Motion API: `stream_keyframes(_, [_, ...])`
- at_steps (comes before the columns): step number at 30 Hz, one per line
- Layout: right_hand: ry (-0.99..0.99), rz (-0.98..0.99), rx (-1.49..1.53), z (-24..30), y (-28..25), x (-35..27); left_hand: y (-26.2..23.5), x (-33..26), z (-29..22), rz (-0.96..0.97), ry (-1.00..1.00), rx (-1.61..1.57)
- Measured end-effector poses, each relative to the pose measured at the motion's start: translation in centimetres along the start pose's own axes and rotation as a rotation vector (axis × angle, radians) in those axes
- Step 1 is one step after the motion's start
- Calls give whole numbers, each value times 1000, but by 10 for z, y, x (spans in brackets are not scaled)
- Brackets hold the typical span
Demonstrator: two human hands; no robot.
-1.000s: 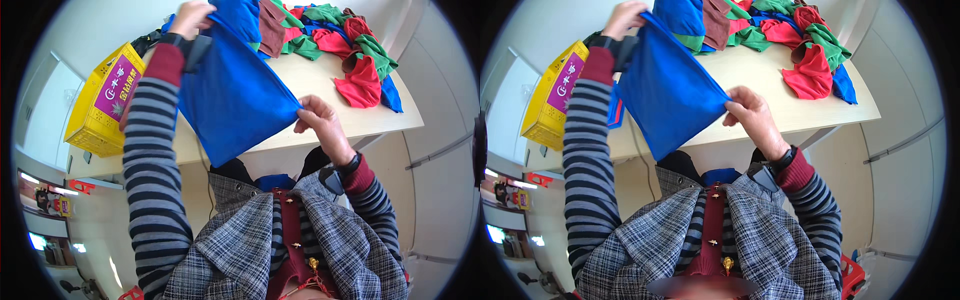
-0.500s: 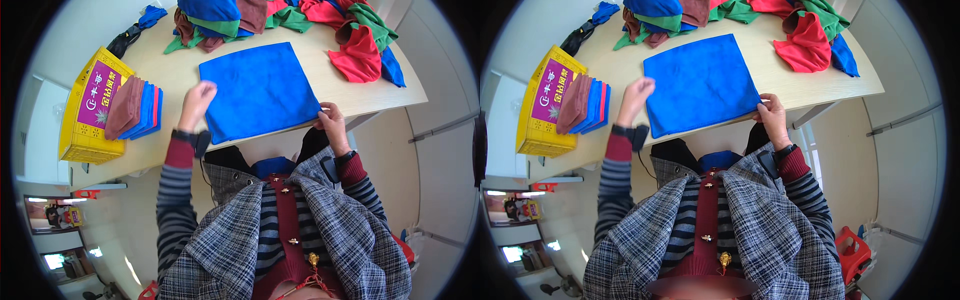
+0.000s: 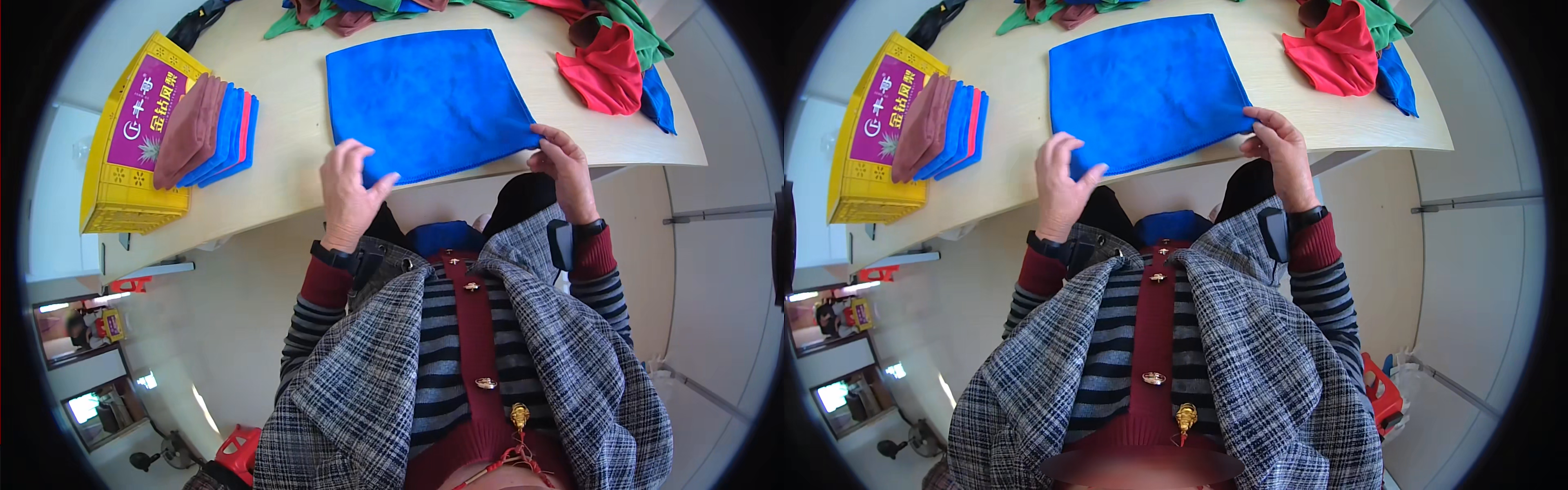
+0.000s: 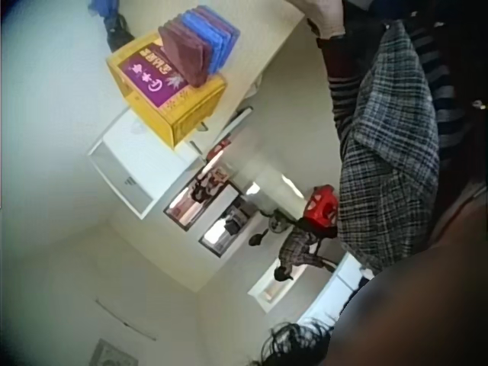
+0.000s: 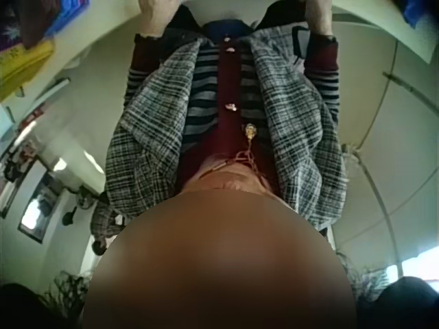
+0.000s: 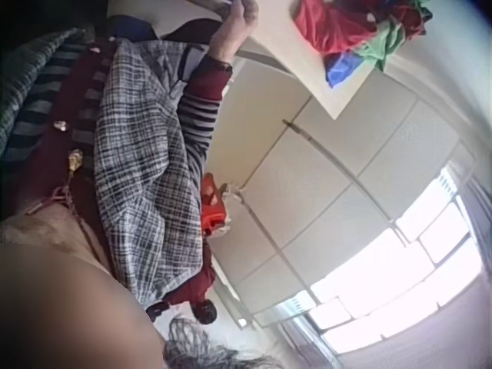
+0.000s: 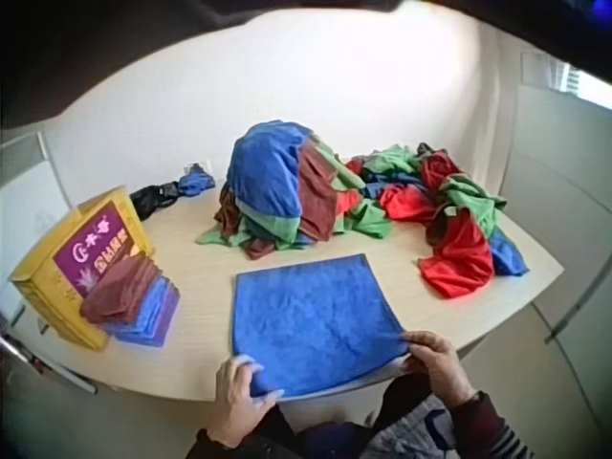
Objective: Folding various colored fabrics into square shapes on a work table.
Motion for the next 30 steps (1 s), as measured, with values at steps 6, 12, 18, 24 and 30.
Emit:
stream_keyframes(6, [-93, 54, 57, 26, 16, 4, 22, -9, -9, 79, 59, -45])
stream_keyframes(12, [-260, 11, -103, 34, 18, 19, 17, -15, 11, 35, 68, 94])
stream_keyframes(18, [-258, -13, -135, 32, 20, 19, -25, 6, 40, -5, 2, 215])
stream_keyframes(24, [-238, -34, -169, 10, 16, 10, -48, -10, 50, -15, 127, 299])
stream_keyframes(30, [-143, -34, -297, -25, 7, 8, -34, -52, 51, 50, 0, 152])
Point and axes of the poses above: each hand's wrist, its own x-axis towards the middle knuckle, its own y-axis out of the palm, z = x × y, the point moved 5 cm from there along x, towards the middle knuckle, and after that the axes turned 15 degrees about y, right-handed, at the moved point
